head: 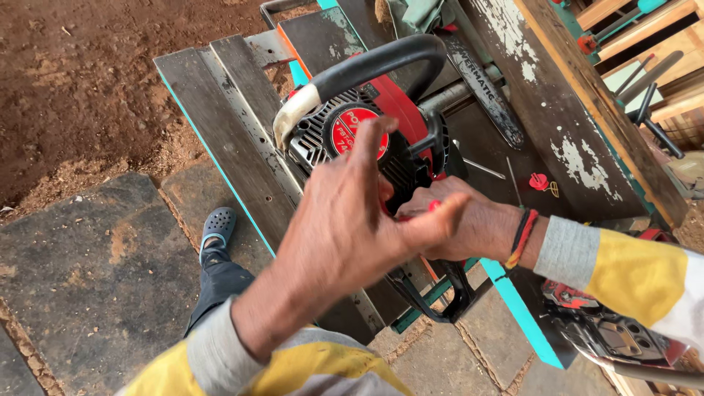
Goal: The person repairs a chainsaw by manipulating its internal components using pliers and a screwdriver. They adjust parts within the engine housing and handle the tool repeatedly to secure or align internal mechanisms.
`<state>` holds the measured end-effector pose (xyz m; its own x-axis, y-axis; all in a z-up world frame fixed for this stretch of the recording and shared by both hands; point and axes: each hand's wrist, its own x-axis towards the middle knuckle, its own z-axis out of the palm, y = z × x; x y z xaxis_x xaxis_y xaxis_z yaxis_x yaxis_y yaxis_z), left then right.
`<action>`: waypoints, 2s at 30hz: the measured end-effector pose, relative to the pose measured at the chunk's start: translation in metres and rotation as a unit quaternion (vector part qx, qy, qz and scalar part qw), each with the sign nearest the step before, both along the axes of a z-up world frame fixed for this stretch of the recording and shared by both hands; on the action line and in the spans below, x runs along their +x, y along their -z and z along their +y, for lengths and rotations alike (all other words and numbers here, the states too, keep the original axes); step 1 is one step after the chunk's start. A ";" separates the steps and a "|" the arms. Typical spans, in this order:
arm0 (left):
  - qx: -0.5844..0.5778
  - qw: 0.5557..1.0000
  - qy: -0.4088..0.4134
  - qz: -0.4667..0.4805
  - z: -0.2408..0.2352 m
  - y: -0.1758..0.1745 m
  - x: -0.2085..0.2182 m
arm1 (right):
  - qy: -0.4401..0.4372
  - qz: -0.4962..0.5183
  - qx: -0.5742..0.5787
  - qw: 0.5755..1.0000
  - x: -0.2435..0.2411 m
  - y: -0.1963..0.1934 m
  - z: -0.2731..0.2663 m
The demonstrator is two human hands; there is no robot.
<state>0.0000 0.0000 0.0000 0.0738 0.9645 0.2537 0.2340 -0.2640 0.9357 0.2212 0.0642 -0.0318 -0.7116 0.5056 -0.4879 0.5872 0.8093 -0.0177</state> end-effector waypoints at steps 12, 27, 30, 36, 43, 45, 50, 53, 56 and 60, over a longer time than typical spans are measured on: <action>0.054 0.997 -0.001 0.056 -0.001 0.005 0.007 | -0.045 0.118 0.001 0.992 0.004 0.006 -0.004; -0.008 0.999 -0.005 0.051 0.002 0.013 0.014 | -0.076 -0.021 0.011 0.997 -0.004 0.007 -0.001; -0.008 0.999 -0.016 0.027 -0.006 0.017 0.015 | -0.140 0.056 0.020 0.988 -0.003 0.005 -0.002; 0.017 1.000 -0.004 -0.018 -0.018 0.029 0.015 | -0.005 -0.105 -0.018 0.994 -0.002 0.003 -0.002; -0.055 0.998 0.010 -0.008 -0.013 0.026 0.019 | -0.069 -0.102 -0.043 0.992 -0.007 -0.007 0.009; -0.053 0.998 0.022 -0.012 -0.004 0.023 0.020 | -0.078 -0.209 -0.070 0.972 -0.010 -0.010 0.021; 0.001 0.999 0.022 -0.027 -0.016 0.019 0.008 | -0.141 -0.107 -0.072 0.982 -0.014 -0.013 0.030; 0.021 0.996 0.076 -0.033 -0.029 0.027 0.004 | -0.110 -0.113 -0.059 0.986 -0.007 -0.013 0.020; 0.060 0.993 0.101 0.013 -0.028 0.035 0.010 | -0.073 -0.124 -0.055 0.988 -0.004 -0.012 0.007; 0.087 0.990 0.106 0.035 -0.012 0.032 0.009 | -0.024 -0.116 -0.017 0.993 -0.007 -0.021 -0.005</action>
<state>0.0091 -0.0116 -0.0320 0.2931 0.8677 0.4015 0.2196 -0.4698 0.8550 0.2140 0.0593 -0.0110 -0.6019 0.4540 -0.6570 0.5386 0.8382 0.0857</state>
